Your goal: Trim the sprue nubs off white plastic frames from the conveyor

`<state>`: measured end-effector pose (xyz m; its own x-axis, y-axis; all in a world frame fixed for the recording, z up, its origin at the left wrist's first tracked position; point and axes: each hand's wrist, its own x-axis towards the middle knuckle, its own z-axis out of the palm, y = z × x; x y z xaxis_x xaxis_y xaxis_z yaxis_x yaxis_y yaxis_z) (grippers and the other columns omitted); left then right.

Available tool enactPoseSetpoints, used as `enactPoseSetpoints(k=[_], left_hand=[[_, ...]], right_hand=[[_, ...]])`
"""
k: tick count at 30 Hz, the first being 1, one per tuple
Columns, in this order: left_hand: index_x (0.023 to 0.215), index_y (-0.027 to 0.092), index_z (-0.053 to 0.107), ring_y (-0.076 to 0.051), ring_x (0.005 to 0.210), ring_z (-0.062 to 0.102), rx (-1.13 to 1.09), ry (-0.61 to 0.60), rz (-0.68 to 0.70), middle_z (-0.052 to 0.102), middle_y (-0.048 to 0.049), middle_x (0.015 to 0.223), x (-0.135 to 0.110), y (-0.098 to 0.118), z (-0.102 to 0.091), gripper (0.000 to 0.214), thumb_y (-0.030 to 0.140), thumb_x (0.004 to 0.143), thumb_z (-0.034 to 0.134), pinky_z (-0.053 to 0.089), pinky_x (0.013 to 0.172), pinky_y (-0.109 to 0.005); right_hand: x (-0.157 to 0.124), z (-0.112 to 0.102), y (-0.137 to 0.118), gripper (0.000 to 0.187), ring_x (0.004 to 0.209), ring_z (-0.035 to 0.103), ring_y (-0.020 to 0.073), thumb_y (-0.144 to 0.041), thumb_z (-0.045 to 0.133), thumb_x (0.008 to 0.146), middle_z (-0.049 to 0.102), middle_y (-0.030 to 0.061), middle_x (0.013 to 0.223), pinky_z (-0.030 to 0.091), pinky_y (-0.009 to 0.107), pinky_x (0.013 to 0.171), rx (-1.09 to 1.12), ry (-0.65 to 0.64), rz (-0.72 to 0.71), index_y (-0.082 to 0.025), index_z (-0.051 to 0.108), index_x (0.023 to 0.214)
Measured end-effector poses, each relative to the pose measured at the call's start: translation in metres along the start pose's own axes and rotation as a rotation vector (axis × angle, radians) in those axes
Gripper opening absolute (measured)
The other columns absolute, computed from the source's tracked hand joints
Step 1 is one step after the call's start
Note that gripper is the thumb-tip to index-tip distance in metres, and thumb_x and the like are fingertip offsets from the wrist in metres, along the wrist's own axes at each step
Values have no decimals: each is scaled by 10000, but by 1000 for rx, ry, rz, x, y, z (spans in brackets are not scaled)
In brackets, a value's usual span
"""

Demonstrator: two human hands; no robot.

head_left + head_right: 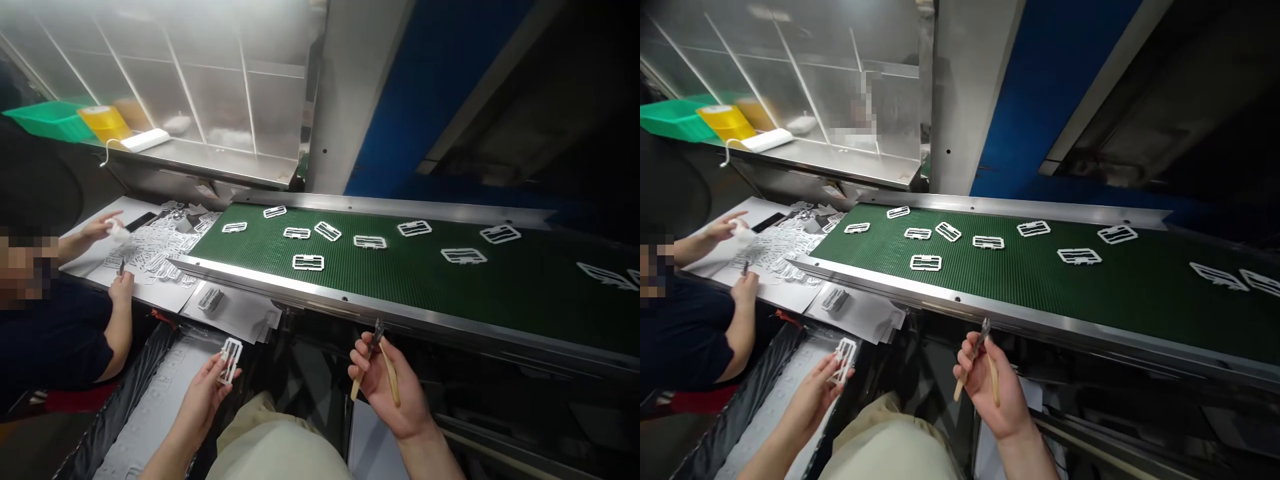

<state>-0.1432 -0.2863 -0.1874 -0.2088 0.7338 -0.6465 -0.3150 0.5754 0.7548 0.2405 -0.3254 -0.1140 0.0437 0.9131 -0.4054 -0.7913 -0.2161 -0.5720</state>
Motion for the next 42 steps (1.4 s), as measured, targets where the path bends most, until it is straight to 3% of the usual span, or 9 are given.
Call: enactPoseSetpoints(k=[3, 6, 10, 13, 21, 28, 34, 38, 42], left_hand=[[1175, 159, 718, -178, 923, 835, -17, 52, 22, 802, -58, 1113, 43, 21, -23, 89, 163, 1133, 640, 669, 688, -250], [1208, 163, 739, -177, 908, 793, 62, 71, 98, 797, -26, 1098, 87, 38, -37, 149, 134, 1064, 762, 670, 750, -297], [1346, 186, 730, -202, 892, 762, 331, 108, 199, 785, -11, 1065, 136, 52, -51, 357, 205, 1013, 859, 679, 885, -410], [1505, 205, 668, -289, 1112, 780, 590, 203, 268, 799, -72, 1237, 165, 60, -60, 544, 313, 1012, 871, 634, 1091, -562], [1537, 192, 638, -400, 1515, 585, 1075, 313, 467, 653, -166, 1576, 220, 81, -64, 531, 427, 1075, 752, 495, 1261, -649], [1563, 220, 619, -419, 1489, 551, 1278, 327, 496, 617, -164, 1573, 249, 83, -57, 604, 588, 1087, 667, 472, 1228, -656], [1613, 145, 570, -486, 1468, 563, 1227, 389, 545, 623, -249, 1540, 246, 80, -54, 735, 621, 1055, 616, 469, 1211, -699], [1500, 14, 655, -575, 1438, 582, 1057, 417, 769, 697, -341, 1358, 200, 81, -48, 723, 557, 1074, 439, 416, 1282, -762], [1413, 147, 681, -531, 1481, 537, 806, 377, 981, 682, -250, 1276, 139, 89, -31, 547, 534, 1028, 642, 368, 1355, -678]], right_hand=[[-3, 6, 17, 426, 755, 612, 140, -555, 1002, 869, 712, 13, 932, 634, 338, 775, -46, 41, 48, -217, 868, 1090], [-1, 14, 31, 445, 804, 651, 152, -548, 1015, 867, 733, 27, 964, 641, 344, 811, -108, 99, 59, -203, 881, 1114], [11, 35, 43, 468, 846, 673, 181, -561, 1015, 866, 749, 49, 989, 634, 371, 840, -183, 135, 61, -200, 887, 1133], [17, 54, 50, 463, 867, 673, 199, -570, 1004, 877, 751, 61, 998, 617, 388, 854, -220, 137, 50, -208, 888, 1140], [15, 78, 57, 466, 933, 699, 225, -623, 916, 956, 755, 76, 1048, 561, 401, 925, -367, 85, 47, -231, 866, 1202], [21, 81, 52, 471, 932, 691, 213, -628, 898, 977, 736, 74, 1066, 550, 396, 942, -405, 76, 50, -223, 852, 1214], [16, 81, 39, 471, 963, 725, 238, -612, 852, 1027, 759, 111, 1121, 562, 466, 1009, -444, -12, 82, -205, 844, 1264], [17, 78, 29, 442, 927, 748, 245, -547, 896, 998, 784, 120, 1079, 595, 487, 1004, -281, -60, 24, -168, 861, 1224], [29, 64, 25, 413, 831, 711, 169, -541, 968, 918, 789, 38, 994, 621, 397, 949, -52, 52, -17, -214, 861, 1147]])
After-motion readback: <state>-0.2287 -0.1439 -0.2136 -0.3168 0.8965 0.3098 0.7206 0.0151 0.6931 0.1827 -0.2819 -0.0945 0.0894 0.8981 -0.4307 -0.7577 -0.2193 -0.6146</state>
